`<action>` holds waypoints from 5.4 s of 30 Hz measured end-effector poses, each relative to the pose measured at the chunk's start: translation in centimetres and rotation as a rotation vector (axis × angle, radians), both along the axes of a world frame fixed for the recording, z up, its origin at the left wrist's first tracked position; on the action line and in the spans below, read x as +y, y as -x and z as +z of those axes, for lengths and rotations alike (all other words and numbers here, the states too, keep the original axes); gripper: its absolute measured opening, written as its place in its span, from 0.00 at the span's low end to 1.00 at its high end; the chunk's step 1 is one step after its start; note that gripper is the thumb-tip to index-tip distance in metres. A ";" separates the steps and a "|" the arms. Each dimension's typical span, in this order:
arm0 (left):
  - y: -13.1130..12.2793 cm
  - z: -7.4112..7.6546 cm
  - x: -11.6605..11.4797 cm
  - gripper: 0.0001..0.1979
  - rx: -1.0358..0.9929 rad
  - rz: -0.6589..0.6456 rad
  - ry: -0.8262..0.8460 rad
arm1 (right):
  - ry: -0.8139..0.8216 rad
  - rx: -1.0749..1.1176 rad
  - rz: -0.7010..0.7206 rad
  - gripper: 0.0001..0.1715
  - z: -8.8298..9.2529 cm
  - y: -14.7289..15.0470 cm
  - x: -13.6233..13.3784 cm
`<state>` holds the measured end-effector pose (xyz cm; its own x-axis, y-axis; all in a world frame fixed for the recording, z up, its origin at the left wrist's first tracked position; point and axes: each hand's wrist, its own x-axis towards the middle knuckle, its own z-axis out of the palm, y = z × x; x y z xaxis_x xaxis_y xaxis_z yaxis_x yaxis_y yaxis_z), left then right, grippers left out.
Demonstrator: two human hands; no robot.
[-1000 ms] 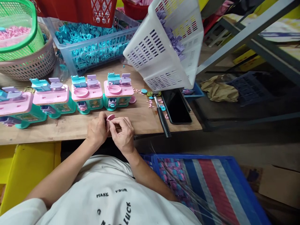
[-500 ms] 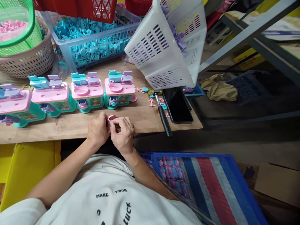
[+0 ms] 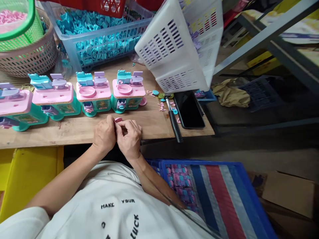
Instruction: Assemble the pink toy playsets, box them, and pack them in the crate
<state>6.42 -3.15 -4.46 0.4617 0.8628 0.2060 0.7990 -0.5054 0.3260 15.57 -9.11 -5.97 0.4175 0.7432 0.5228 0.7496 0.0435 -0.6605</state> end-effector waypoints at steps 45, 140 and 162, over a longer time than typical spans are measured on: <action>0.5 -1.6 -0.3 0.21 -0.303 -0.226 0.026 | -0.002 0.418 0.131 0.17 0.2 -1.2 -1.7; 1.6 0.1 0.6 0.08 -0.345 -0.537 -0.068 | 0.494 1.243 0.715 0.30 2.8 -5.6 -0.9; 1.5 0.1 0.0 0.11 -0.522 -0.290 0.134 | 0.243 0.837 0.454 0.25 2.9 -3.1 -1.0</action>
<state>4.88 -3.17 -4.40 0.5488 0.7513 0.3667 0.3526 -0.6057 0.7133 18.68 -10.13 -3.08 0.2317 0.9728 -0.0001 -0.0185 0.0043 -0.9998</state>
